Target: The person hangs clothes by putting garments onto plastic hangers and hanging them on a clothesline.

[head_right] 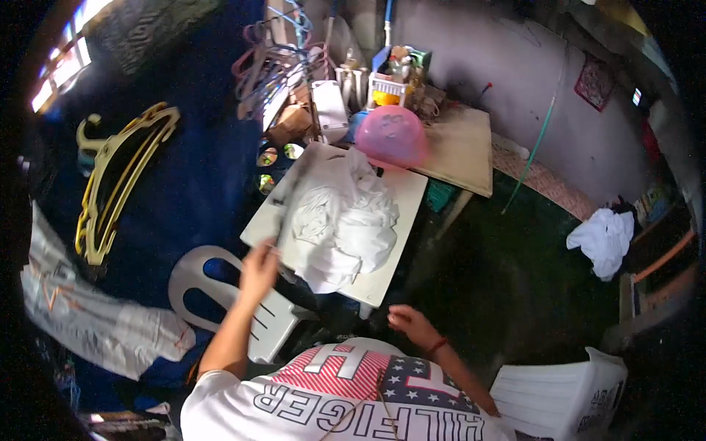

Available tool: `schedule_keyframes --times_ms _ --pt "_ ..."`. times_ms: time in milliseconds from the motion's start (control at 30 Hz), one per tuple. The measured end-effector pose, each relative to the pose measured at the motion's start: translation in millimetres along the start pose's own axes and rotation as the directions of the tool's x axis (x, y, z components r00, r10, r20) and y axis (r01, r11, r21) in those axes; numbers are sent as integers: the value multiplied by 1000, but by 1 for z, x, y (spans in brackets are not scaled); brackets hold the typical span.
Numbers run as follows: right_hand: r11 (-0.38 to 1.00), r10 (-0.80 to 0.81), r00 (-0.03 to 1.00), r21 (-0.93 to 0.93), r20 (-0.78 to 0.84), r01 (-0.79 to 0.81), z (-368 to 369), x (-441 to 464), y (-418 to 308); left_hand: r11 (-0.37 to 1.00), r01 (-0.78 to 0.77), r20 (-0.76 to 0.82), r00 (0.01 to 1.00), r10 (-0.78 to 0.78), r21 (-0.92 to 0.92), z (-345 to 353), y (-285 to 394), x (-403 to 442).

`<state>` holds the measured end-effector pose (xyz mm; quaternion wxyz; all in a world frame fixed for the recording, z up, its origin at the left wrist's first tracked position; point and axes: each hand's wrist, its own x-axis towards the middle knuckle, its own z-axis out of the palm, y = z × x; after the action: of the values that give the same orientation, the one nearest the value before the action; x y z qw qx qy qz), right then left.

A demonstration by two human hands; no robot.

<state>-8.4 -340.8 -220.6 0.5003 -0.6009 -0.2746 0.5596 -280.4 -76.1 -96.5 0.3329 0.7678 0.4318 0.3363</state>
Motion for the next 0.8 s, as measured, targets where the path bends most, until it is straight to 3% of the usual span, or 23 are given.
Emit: schedule_keyframes --times_ms 67,100,133,200,267,300,400,433,467,500,533,567,600,667,767,800 --pt "957 -191 982 219 -3 187 -4 28 -36 995 42 305 952 -14 -87 71 11 9" --pt "924 -172 981 329 -94 194 -5 44 -51 995 39 460 888 10 -97 93 33 13" --pt "877 -142 974 433 -179 208 -4 60 -63 951 -178 434 858 275 -252 142 8 13" --pt "822 -77 945 517 -317 241 -13 88 -76 921 -267 614 687 389 -285 179 33 19" --pt "840 -29 904 480 -426 253 -31 112 -83 917 -237 660 639 395 -320 205 37 37" --pt "811 36 874 525 -485 258 -34 116 -95 896 -263 587 683 434 -357 218 29 53" --pt "827 37 889 513 -457 229 -85 145 -77 831 -337 347 790 506 -443 236 18 135" --pt "853 29 897 479 -440 207 -94 153 -80 884 -454 178 866 468 -114 256 -17 163" --pt "876 22 906 445 -422 186 -102 162 -83 951 -269 102 961 256 151 249 -21 187" --pt "897 13 915 409 -402 167 -110 171 -89 905 -57 -82 992 101 421 263 -44 207" --pt "901 5 930 404 -367 155 -112 180 -101 833 106 -139 990 -35 543 260 -40 223" --pt "907 -2 945 397 -327 139 -111 190 -112 777 182 -197 977 -76 602 264 -46 236" --pt "914 -3 959 389 -283 117 -112 198 -121 784 283 -128 958 -255 552 270 -64 243" --pt "960 -96 987 250 -132 127 -137 228 -114 741 500 20 823 -567 448 281 -96 260" --pt "962 -26 999 272 -26 32 -164 260 -124 856 507 -39 862 -505 100 283 -98 259" --pt "963 0 1000 271 1 0 -172 268 -132 893 451 -225 871 -437 12 295 -89 256"
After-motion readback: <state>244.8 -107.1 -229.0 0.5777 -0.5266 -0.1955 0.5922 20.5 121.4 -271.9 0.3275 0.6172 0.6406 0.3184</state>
